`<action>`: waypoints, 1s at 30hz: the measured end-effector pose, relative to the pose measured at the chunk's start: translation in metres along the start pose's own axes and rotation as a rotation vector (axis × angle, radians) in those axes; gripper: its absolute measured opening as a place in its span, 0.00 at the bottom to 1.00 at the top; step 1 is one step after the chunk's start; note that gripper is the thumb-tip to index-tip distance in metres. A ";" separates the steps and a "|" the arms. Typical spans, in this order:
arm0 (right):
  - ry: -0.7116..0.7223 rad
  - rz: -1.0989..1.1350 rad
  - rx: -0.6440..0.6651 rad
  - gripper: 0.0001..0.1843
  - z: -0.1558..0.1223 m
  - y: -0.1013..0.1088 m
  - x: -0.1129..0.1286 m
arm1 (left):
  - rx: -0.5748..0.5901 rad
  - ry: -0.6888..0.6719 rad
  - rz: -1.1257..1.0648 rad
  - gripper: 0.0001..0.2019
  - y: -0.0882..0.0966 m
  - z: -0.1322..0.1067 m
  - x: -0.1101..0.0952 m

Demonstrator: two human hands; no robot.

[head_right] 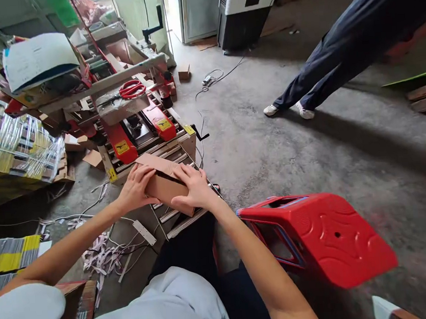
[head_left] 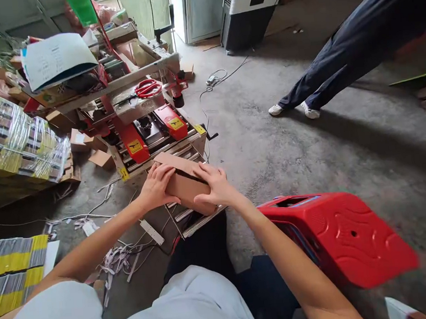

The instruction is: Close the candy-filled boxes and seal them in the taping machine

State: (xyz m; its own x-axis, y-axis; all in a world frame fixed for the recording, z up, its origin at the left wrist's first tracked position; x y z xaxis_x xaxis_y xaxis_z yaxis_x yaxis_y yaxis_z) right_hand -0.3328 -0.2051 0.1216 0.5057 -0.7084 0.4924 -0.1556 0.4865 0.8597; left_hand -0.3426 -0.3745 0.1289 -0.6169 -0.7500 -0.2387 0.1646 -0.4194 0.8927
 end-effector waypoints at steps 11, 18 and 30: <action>-0.274 0.238 -0.205 0.19 0.023 0.037 -0.024 | 0.324 0.116 0.057 0.72 -0.023 0.035 0.011; -0.087 0.219 -0.109 0.28 0.021 0.024 -0.013 | 0.378 -0.304 0.098 0.53 -0.033 0.052 -0.020; 0.112 -0.189 -0.081 0.50 -0.012 -0.019 -0.012 | 0.023 -0.269 -0.016 0.54 -0.011 0.020 0.003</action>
State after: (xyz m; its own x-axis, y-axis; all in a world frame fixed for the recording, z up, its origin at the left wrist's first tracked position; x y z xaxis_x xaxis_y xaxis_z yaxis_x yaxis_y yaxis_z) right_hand -0.3254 -0.1997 0.0973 0.6115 -0.7317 0.3011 0.0173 0.3928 0.9194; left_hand -0.3612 -0.3618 0.1262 -0.8024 -0.5788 -0.1454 0.1376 -0.4164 0.8987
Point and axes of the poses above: each hand's wrist, its own z-axis towards the middle knuckle, its own y-axis out of the back of the hand, x = y × z, the point moved 10 cm from there along z, towards the middle knuckle, and after that the axes turned 9 degrees about y, right-handed, at the moved point
